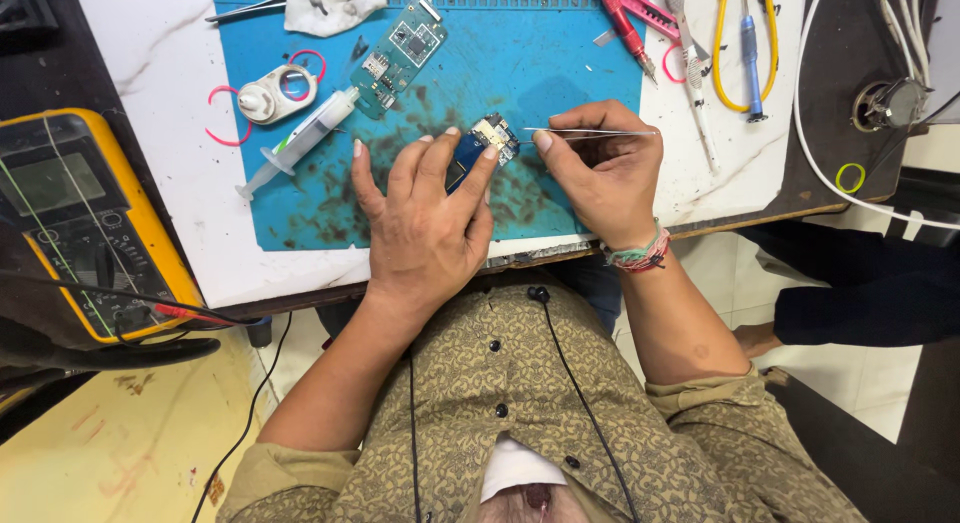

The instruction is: The person uses tweezers and a soldering iron to clean and repair components on a mobile phone circuit board, wiping the board with a cloth and applying heat to specific points.

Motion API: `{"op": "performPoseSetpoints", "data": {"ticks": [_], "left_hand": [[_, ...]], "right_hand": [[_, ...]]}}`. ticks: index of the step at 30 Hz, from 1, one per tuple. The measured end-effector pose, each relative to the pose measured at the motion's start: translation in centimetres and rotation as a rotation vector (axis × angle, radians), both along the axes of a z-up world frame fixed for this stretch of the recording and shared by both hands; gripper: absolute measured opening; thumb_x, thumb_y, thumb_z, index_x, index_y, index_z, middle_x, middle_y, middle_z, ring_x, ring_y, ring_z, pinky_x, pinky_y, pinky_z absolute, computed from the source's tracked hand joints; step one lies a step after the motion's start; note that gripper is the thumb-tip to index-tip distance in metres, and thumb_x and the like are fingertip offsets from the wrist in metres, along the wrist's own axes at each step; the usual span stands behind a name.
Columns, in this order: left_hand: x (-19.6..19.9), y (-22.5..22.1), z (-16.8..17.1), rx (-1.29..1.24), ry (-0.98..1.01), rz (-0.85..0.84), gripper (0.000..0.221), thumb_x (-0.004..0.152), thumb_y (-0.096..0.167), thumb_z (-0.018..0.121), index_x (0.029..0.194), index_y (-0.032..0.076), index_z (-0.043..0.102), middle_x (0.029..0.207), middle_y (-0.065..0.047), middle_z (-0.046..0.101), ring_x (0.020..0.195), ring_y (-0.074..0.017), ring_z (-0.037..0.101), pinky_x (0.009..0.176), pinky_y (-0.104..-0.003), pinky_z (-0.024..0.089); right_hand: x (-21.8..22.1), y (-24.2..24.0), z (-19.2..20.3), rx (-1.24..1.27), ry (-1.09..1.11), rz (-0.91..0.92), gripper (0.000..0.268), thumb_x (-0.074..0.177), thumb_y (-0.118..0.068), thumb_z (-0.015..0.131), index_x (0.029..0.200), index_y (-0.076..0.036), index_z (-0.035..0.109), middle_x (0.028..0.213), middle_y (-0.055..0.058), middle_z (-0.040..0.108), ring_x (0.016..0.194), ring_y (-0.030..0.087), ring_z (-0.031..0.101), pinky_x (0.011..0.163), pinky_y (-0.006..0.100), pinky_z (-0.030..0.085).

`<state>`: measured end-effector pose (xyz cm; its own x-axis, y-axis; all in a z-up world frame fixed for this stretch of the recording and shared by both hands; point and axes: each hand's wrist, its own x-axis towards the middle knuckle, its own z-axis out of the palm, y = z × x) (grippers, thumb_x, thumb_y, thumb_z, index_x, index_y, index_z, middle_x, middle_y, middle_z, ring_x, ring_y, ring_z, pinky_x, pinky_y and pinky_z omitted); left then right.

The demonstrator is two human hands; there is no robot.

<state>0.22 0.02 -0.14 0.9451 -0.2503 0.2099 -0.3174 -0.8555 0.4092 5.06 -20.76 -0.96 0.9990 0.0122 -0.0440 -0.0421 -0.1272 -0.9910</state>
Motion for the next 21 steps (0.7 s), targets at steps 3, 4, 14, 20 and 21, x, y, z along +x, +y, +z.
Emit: {"op": "performPoseSetpoints", "data": {"ticks": [3,4,14,20,21], "left_hand": [[0.1,0.0,0.0,-0.002,-0.009,0.0,0.042,0.097,0.028,0.069,0.138,0.021,0.07,0.143,-0.011,0.058,0.136,-0.0279,0.049,0.123,-0.064,0.004],[0.1,0.0,0.0,0.0,-0.011,-0.001,0.042,0.097,0.028,0.069,0.138,0.021,0.07,0.143,-0.011,0.058,0.136,-0.028,0.049,0.123,-0.064,0.005],[0.0,0.0,0.0,0.008,-0.011,-0.002,0.041,0.097,0.028,0.069,0.137,0.021,0.071,0.142,-0.011,0.058,0.136,-0.0285,0.049,0.123,-0.063,0.007],[0.0,-0.1,0.0,0.007,-0.013,0.003,0.04,0.097,0.028,0.069,0.136,0.021,0.071,0.142,-0.011,0.058,0.135,-0.0282,0.049,0.123,-0.063,0.007],[0.0,-0.1,0.0,0.005,-0.016,0.004,0.04,0.097,0.028,0.069,0.136,0.021,0.071,0.142,-0.011,0.058,0.135,-0.0282,0.049,0.123,-0.063,0.007]], "right_hand": [[0.0,0.1,0.2,0.012,0.013,-0.002,0.013,0.096,0.0,0.079,0.103,0.002,0.068,0.092,0.003,0.072,0.082,0.004,0.064,0.073,0.02,0.053],[0.0,0.1,0.2,0.021,0.023,-0.003,0.013,0.097,0.0,0.079,0.103,0.002,0.067,0.092,0.003,0.072,0.082,0.004,0.064,0.073,0.02,0.053],[-0.2,-0.1,-0.5,-0.009,-0.018,-0.002,0.013,0.097,0.0,0.079,0.103,0.001,0.067,0.092,0.003,0.072,0.083,0.004,0.065,0.073,0.02,0.053],[0.2,0.8,1.3,-0.035,-0.024,0.008,0.013,0.096,0.0,0.079,0.102,0.001,0.067,0.091,0.002,0.071,0.081,0.003,0.062,0.072,0.02,0.051],[0.2,0.8,1.4,-0.069,-0.034,0.011,0.013,0.096,0.0,0.079,0.101,0.001,0.068,0.091,0.002,0.071,0.081,0.003,0.062,0.071,0.02,0.051]]}}
